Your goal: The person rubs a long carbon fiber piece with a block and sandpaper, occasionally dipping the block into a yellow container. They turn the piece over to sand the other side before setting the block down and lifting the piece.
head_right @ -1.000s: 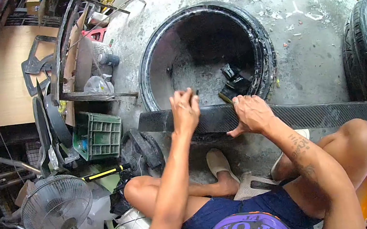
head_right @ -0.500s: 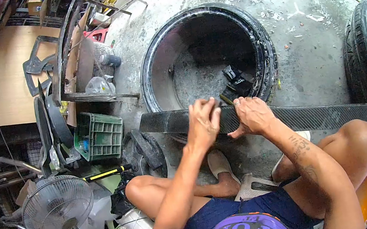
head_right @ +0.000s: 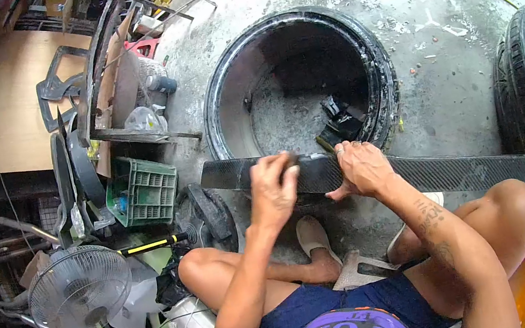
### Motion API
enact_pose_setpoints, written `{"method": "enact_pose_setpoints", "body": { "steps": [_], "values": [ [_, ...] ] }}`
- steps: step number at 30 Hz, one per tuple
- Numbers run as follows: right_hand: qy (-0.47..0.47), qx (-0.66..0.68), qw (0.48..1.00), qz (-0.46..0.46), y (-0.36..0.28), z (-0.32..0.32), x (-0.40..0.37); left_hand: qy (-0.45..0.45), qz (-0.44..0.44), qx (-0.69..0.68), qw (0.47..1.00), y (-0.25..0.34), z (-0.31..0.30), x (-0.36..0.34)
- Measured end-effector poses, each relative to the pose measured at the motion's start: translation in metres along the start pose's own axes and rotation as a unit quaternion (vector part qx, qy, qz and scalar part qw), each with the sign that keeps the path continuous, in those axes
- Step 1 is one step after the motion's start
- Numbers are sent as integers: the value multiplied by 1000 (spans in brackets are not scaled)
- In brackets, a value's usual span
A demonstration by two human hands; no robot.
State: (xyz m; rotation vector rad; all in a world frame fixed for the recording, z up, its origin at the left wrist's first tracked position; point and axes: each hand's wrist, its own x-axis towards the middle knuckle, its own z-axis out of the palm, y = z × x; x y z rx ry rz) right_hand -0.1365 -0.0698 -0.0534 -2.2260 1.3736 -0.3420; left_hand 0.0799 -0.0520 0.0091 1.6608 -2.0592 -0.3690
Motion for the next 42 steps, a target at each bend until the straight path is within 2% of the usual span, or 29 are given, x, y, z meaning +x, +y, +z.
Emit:
{"method": "enact_pose_setpoints", "body": {
  "steps": [2, 5, 10, 11, 12, 14, 16, 19, 23, 26, 30, 32, 34, 36, 38, 39, 40, 42],
  "values": [
    [-8, 0, 1000, -1, -3, -1, 0, 42, -40, 33, 998, -15, -13, -11],
    [-1, 16, 1000, -3, -4, -1, 0, 64, -39, 70, 995, -45, 2, -31],
    [-27, 18, 999, -10, -9, -12, 2, 111, -49, 29, 992, -46, 17, -46],
    [18, 21, 999, -40, -5, -10, 2, 127, -49, 21, 991, -47, 19, -47],
    [14, 17, 999, -37, -4, -8, 6, 126, -51, 15, 991, -48, 20, -48],
    [-7, 136, 990, 23, -2, -5, 13, 131, -43, 22, 990, -50, 21, -53],
    [9, 154, 988, 23, -7, -8, 23, 128, -49, 10, 991, -53, 22, -55],
    [-63, 252, 959, 113, -8, -3, 43, 128, -54, 0, 990, -53, 23, -56],
    [-127, 322, 935, 78, -15, 14, 86, 129, -55, -2, 990, -53, 22, -55],
    [-166, 315, 928, 110, -17, 18, 107, 125, -56, 5, 990, -54, 22, -55],
    [-168, 270, 934, 163, -27, 35, 125, 122, -49, 12, 991, -54, 21, -54],
    [-174, 264, 937, 148, -32, 38, 130, 125, -55, -3, 991, -54, 22, -55],
    [-162, 224, 937, 215, -40, 42, 136, 123, -57, -1, 991, -54, 21, -56],
    [-178, 208, 943, 189, -41, 38, 132, 120, -59, -1, 991, -53, 21, -56],
    [-83, 225, 967, 89, -40, 30, 122, 122, -60, -6, 991, -54, 21, -56],
    [-45, 204, 978, 11, -39, 22, 111, 122, -63, -5, 991, -54, 20, -56],
    [-48, 204, 978, 9, -38, 14, 99, 122, -62, -9, 991, -55, 21, -56],
    [0, 159, 980, -123, -38, 1, 78, 124, -63, -14, 990, -55, 21, -57]
  ]
}}
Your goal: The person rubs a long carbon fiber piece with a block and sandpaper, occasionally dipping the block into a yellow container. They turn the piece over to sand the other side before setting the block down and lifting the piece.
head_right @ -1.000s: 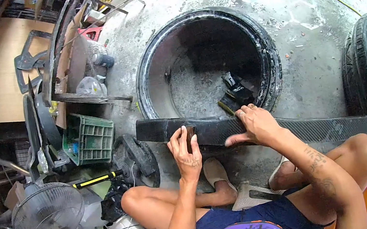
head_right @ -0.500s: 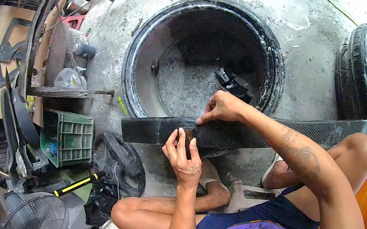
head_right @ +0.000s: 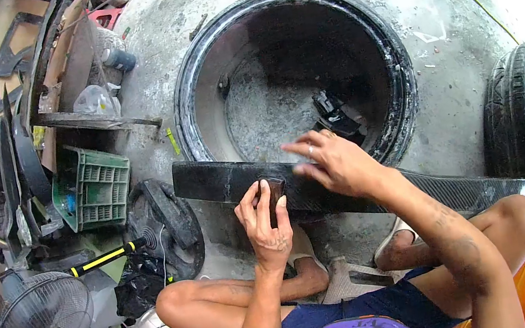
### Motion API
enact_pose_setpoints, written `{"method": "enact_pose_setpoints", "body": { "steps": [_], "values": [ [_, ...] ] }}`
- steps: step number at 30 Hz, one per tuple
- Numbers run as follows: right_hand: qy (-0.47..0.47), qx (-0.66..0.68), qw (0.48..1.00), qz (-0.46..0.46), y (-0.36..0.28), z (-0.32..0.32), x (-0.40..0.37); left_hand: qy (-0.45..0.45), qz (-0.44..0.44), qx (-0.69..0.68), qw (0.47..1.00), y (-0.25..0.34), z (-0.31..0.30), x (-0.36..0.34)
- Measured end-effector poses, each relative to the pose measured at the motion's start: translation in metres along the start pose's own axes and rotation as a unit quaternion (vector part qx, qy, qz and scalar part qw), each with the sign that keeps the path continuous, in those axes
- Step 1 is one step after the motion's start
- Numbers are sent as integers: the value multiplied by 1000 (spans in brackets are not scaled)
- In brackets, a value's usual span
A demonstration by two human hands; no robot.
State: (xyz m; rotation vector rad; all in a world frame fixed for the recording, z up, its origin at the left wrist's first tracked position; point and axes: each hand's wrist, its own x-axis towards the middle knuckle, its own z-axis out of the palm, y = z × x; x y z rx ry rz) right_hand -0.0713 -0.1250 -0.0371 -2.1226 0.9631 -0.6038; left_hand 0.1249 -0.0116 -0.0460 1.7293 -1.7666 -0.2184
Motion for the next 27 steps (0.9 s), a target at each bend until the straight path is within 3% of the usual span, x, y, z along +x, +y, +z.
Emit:
{"method": "enact_pose_setpoints", "body": {
  "steps": [1, 3, 11, 27],
  "values": [
    [-2, -1, 1000, 0, -4, -3, -7, 0, -2, -3, 1000, 0, 0, 0],
    [-114, -143, 983, -23, -10, -6, -17, 0, -3, -9, 1000, 1, 0, 1],
    [-125, -232, 964, -10, -12, 14, 5, 1, 1, -8, 1000, 1, 0, 1],
    [-109, -198, 973, 48, -17, -11, -32, 7, -8, -17, 1000, 1, 0, 0]
  ]
}}
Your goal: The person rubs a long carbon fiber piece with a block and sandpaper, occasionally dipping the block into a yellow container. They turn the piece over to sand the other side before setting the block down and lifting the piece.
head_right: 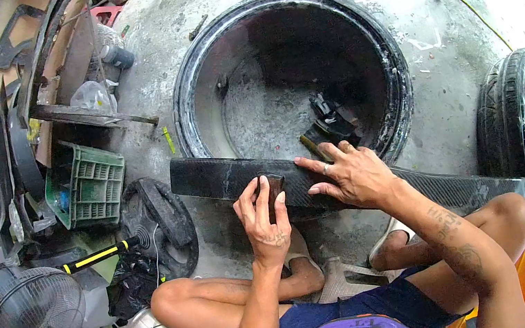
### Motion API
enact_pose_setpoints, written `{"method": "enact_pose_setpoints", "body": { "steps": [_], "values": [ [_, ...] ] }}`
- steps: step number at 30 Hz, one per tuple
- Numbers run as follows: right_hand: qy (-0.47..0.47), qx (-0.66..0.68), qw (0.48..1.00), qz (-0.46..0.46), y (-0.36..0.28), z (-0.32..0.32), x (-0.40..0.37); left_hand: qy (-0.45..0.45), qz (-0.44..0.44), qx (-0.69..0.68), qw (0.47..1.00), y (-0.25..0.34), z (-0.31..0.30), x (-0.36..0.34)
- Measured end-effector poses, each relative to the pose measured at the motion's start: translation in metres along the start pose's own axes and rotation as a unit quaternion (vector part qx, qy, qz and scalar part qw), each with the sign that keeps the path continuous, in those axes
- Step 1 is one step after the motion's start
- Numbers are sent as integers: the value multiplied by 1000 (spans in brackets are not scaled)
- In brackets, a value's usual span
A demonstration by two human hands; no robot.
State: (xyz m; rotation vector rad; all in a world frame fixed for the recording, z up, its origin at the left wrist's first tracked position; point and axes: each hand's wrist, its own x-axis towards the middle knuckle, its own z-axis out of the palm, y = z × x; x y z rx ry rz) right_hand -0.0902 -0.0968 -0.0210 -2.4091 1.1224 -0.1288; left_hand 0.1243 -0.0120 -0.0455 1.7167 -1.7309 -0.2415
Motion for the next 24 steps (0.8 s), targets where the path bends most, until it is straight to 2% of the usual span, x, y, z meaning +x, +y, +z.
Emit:
{"method": "enact_pose_setpoints", "body": {
  "steps": [10, 14, 24],
  "values": [
    [24, 29, 999, 14, 16, -6, -29, -1, 2, 5, 1000, 0, 0, -1],
    [23, -27, 999, 13, 15, -11, -37, 4, 3, 3, 1000, 1, 0, 0],
    [68, -29, 997, -14, 4, 7, -10, 10, 16, 14, 1000, 1, 1, 0]
  ]
}}
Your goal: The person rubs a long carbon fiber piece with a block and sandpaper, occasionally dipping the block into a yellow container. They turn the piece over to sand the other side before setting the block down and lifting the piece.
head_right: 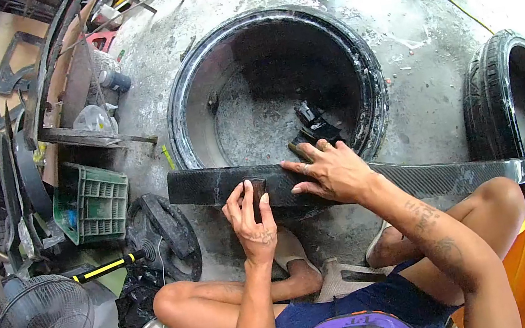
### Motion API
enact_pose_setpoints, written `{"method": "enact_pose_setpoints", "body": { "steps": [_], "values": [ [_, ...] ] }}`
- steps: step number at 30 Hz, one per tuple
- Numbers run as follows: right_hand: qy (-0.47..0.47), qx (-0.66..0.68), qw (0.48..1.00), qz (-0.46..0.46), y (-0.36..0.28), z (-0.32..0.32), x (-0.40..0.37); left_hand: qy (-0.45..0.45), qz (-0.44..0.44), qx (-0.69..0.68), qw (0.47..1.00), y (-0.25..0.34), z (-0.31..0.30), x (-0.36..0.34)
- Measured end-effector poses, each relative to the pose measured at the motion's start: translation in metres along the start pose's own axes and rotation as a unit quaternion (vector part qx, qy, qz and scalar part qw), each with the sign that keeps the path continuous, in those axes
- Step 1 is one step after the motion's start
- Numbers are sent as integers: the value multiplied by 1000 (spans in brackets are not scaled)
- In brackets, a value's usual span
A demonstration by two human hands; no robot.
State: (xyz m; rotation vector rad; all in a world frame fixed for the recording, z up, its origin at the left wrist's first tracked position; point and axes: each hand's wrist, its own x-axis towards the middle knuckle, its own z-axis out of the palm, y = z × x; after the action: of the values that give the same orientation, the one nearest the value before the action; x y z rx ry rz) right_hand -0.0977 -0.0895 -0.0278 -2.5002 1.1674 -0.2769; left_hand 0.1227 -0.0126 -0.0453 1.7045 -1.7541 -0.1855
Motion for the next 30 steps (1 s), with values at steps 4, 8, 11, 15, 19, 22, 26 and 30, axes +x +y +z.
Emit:
{"method": "enact_pose_setpoints", "body": {
  "steps": [4, 8, 11, 15, 19, 22, 26, 30],
  "values": [
    [-16, -17, 1000, 10, 10, -16, -21, -1, -3, -8, 1000, -2, 1, -2],
    [-50, 88, 987, 126, 16, -28, -43, 1, 9, 2, 1000, -4, 1, -2],
    [-67, 69, 987, 132, 27, -8, -47, -2, 14, 7, 1000, 1, -7, 8],
    [-57, 79, 986, 135, 22, -10, -44, -20, 27, 3, 999, 17, -20, 32],
    [-24, 89, 986, 136, 24, 2, -44, -41, 24, 68, 997, 19, -2, 44],
    [4, 87, 987, 133, 24, 5, -43, -54, 50, 58, 996, 52, 26, 28],
    [42, 90, 989, 111, 29, 12, -46, -81, 80, 33, 993, 53, 18, 29],
    [69, 89, 988, 102, 28, 16, -44, -13, 17, 87, 996, 41, 23, 36]
  ]
}}
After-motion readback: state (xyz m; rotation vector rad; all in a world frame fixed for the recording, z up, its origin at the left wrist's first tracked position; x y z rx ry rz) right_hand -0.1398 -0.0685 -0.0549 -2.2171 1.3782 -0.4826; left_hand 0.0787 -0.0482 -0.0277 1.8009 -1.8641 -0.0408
